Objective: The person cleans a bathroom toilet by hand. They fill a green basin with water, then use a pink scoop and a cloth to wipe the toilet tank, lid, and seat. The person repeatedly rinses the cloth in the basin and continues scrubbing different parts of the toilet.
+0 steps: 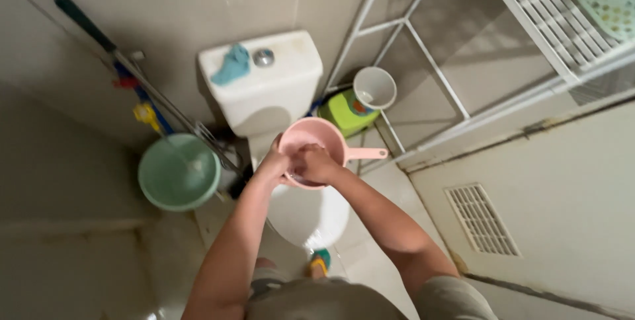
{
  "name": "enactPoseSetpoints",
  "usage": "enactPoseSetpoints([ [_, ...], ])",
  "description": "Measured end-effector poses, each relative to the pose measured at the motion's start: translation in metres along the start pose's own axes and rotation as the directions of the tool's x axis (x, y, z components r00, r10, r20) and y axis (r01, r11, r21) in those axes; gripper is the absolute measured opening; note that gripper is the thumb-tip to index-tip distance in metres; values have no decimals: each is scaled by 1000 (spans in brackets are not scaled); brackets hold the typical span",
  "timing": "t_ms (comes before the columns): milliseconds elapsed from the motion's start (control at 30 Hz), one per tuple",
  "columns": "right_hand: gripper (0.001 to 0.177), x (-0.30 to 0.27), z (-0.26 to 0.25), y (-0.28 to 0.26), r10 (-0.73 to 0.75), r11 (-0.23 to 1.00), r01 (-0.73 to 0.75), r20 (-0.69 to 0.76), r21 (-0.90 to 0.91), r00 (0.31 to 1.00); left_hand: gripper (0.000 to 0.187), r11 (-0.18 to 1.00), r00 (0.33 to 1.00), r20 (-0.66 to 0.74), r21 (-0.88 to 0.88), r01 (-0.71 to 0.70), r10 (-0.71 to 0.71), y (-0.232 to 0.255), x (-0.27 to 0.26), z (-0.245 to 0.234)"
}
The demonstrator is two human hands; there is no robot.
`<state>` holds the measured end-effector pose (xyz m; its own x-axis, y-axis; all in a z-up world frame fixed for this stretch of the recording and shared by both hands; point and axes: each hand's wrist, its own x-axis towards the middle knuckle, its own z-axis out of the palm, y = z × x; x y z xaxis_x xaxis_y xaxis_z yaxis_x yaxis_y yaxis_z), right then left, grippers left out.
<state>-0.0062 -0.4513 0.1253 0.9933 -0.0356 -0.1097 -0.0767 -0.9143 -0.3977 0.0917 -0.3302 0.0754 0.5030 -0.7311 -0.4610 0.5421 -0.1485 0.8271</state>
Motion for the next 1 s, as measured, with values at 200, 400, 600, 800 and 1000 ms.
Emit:
enactPoseSetpoints([
  [200, 26, 171, -19, 45, 376, 772, -90, -337, 629, 863, 81, 898, 920, -169, 216, 384, -353, 34, 44, -110],
  [400, 94, 346, 37, 86, 273, 932, -171, -310, 318, 911, 84, 877, 900, -116, 201, 436, -420, 67, 60, -187],
  [600, 73, 348, 99, 72, 497, 864, -503, -176, 15, 849, 82, 916, 936, -1, 205, 344, -352, 57, 67, -237],
  [800, 62, 291, 61, 114, 682, 53, 59, -79, 997, 727, 96, 943, 955, 109, 226, 245, -275, 39, 97, -232],
  [1000, 52, 145, -61, 170, 744, 41, 104, -100, 994, 661, 92, 854, 889, 70, 321, 410, -453, 84, 113, -153],
])
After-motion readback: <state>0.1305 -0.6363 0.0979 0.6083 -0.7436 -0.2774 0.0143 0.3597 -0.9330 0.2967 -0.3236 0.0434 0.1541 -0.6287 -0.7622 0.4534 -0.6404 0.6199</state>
